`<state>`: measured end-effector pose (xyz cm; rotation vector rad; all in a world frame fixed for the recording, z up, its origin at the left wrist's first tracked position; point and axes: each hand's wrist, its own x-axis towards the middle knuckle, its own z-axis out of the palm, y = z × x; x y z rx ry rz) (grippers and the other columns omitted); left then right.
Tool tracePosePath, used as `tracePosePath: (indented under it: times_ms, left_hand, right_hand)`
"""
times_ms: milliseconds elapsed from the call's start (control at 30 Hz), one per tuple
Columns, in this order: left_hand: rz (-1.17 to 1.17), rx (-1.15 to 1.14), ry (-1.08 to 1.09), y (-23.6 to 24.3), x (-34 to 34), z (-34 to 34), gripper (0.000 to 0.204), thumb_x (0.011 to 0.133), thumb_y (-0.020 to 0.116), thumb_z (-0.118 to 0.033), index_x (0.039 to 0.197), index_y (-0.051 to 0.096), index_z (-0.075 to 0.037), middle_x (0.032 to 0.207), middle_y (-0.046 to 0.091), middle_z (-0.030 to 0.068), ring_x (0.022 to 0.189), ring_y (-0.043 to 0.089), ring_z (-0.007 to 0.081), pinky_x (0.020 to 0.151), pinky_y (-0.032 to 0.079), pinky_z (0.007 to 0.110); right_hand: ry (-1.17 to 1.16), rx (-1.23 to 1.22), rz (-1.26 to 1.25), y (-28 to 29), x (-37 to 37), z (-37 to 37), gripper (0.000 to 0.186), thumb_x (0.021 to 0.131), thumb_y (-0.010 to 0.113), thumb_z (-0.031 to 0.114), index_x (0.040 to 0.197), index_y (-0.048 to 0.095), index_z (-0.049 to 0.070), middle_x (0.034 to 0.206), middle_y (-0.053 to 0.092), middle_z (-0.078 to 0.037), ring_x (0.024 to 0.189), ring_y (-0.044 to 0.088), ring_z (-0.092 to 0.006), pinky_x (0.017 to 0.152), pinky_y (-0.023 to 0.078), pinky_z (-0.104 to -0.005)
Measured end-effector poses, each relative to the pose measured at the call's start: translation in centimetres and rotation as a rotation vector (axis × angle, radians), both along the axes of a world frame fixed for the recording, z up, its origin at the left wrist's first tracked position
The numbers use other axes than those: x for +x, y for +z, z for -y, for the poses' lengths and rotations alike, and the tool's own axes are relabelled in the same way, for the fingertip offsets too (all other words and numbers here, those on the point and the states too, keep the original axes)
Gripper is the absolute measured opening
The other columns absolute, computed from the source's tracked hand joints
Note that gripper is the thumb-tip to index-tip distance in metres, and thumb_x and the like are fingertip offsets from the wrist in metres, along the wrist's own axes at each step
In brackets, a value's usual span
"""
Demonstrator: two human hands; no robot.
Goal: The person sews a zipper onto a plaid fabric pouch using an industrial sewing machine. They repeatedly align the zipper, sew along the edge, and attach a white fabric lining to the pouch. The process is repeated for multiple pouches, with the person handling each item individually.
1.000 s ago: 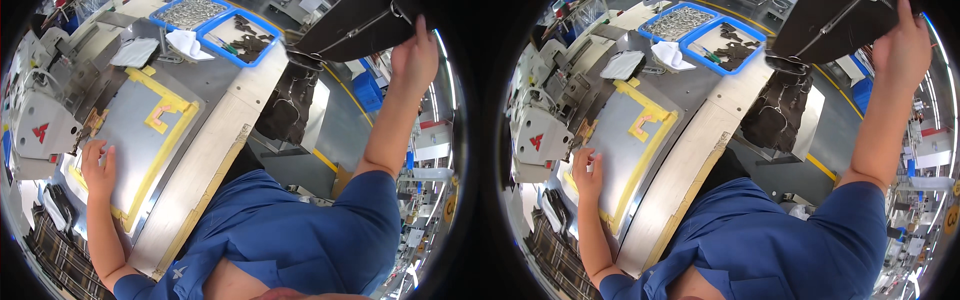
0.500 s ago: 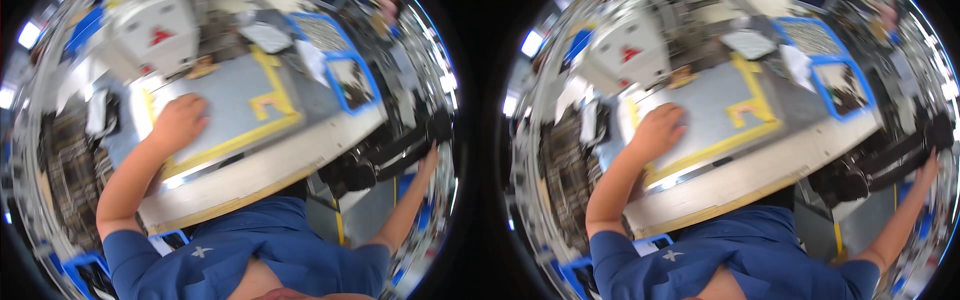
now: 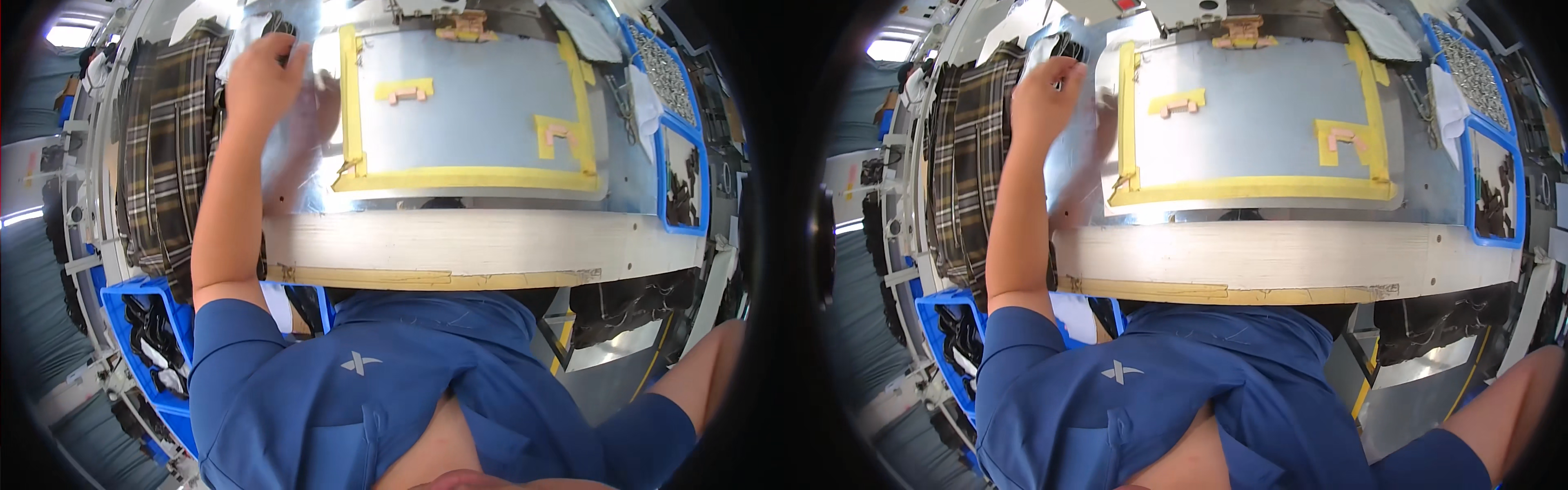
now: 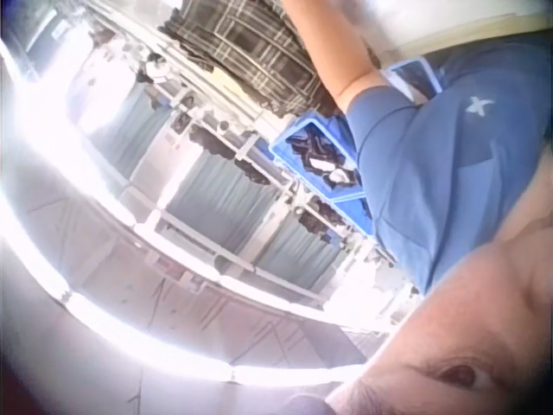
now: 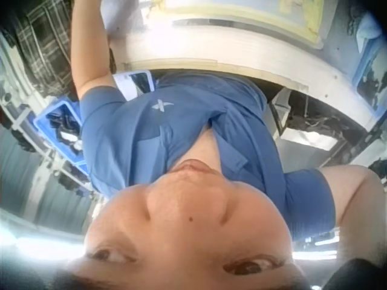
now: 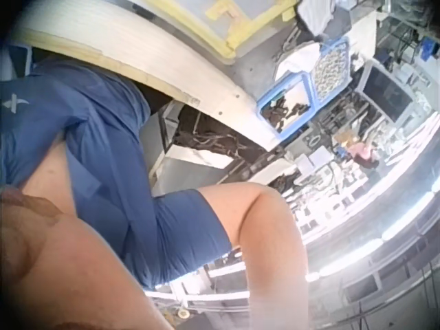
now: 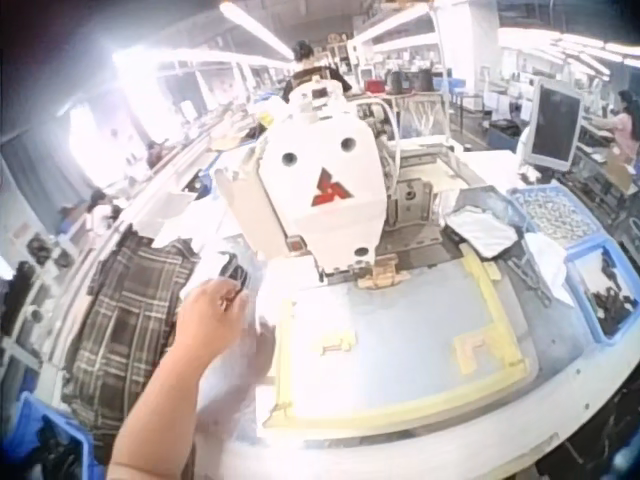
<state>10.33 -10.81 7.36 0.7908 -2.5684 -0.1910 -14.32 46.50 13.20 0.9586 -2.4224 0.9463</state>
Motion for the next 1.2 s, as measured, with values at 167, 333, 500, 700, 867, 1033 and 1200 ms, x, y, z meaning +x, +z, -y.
tracePosePath:
  times_ms: [167, 333, 500, 700, 867, 1033, 1200]
  left_hand:
    - [0.048, 0.009, 0.207, -0.7, 2.6, 5.0, 0.049, 0.097, 0.075, -0.051, 0.109, 0.079, -0.004, 0.106, 0.078, 0.0181, 0.102, 0.074, 0.0387, 0.089, 0.057, 0.048]
    - [0.005, 0.044, 0.187, -3.0, 4.6, 3.8, 0.027, 0.090, 0.084, -0.026, 0.089, 0.074, -0.001, 0.087, 0.072, 0.0172, 0.087, 0.070, 0.0382, 0.081, 0.054, 0.049]
    - [-0.063, -0.038, 0.164, -4.4, 2.6, 5.0, 0.030, 0.097, 0.077, -0.031, 0.089, 0.074, -0.003, 0.087, 0.073, 0.0139, 0.091, 0.070, 0.0392, 0.083, 0.053, 0.052]
    - [0.055, -0.366, 0.585, -0.4, 8.4, 8.6, 0.046, 0.095, 0.079, -0.044, 0.117, 0.073, -0.004, 0.116, 0.073, 0.0176, 0.115, 0.068, 0.0389, 0.096, 0.055, 0.051]
    - [0.143, -0.217, 0.706, 1.2, 14.8, 12.1, 0.043, 0.094, 0.082, -0.038, 0.115, 0.072, -0.003, 0.120, 0.073, 0.0180, 0.116, 0.068, 0.0380, 0.097, 0.056, 0.050]
    - [0.044, -0.053, 0.569, 3.6, 16.9, 11.1, 0.025, 0.098, 0.079, -0.025, 0.100, 0.072, -0.001, 0.095, 0.075, 0.0144, 0.092, 0.071, 0.0320, 0.083, 0.054, 0.046]
    - [-0.347, 0.181, 0.218, 9.3, 15.6, 6.1, 0.022, 0.108, 0.068, -0.020, 0.111, 0.066, 0.002, 0.092, 0.068, 0.0022, 0.084, 0.062, 0.0112, 0.074, 0.050, 0.033]
  right_hand:
    - [0.297, 0.041, 0.237, -1.4, 3.5, 9.5, 0.047, 0.108, 0.061, 0.042, 0.130, 0.059, 0.000, 0.127, 0.060, -0.014, 0.121, 0.055, -0.0263, 0.106, 0.041, -0.0388]
    - [0.403, 0.000, 0.322, -2.1, 4.1, 11.9, 0.042, 0.109, 0.056, 0.041, 0.123, 0.058, 0.001, 0.120, 0.059, -0.013, 0.115, 0.054, -0.0257, 0.102, 0.041, -0.0387]
    - [0.473, -0.183, 0.274, 1.4, 3.2, 12.8, 0.038, 0.111, 0.051, 0.039, 0.115, 0.058, 0.002, 0.113, 0.057, -0.012, 0.108, 0.053, -0.0250, 0.097, 0.041, -0.0386]
    - [0.677, -0.479, 0.264, 6.7, 3.2, 14.6, 0.037, 0.113, 0.045, 0.038, 0.107, 0.058, 0.003, 0.104, 0.055, -0.011, 0.101, 0.051, -0.0243, 0.092, 0.041, -0.0385]
    - [0.734, -0.656, 0.515, 4.8, 2.7, 15.5, 0.039, 0.115, 0.041, 0.036, 0.099, 0.057, 0.004, 0.097, 0.053, -0.011, 0.094, 0.050, -0.0237, 0.088, 0.041, -0.0384]
    - [0.698, -0.650, 0.811, -1.5, 3.8, 18.3, 0.046, 0.114, 0.045, 0.035, 0.090, 0.063, 0.001, 0.090, 0.060, -0.011, 0.086, 0.055, -0.0213, 0.082, 0.045, -0.0330]
    - [0.797, -0.231, 0.882, -0.9, 6.9, 21.7, 0.015, 0.096, 0.075, 0.014, 0.088, 0.071, 0.001, 0.090, 0.071, -0.010, 0.080, 0.064, -0.0189, 0.076, 0.050, -0.0341]
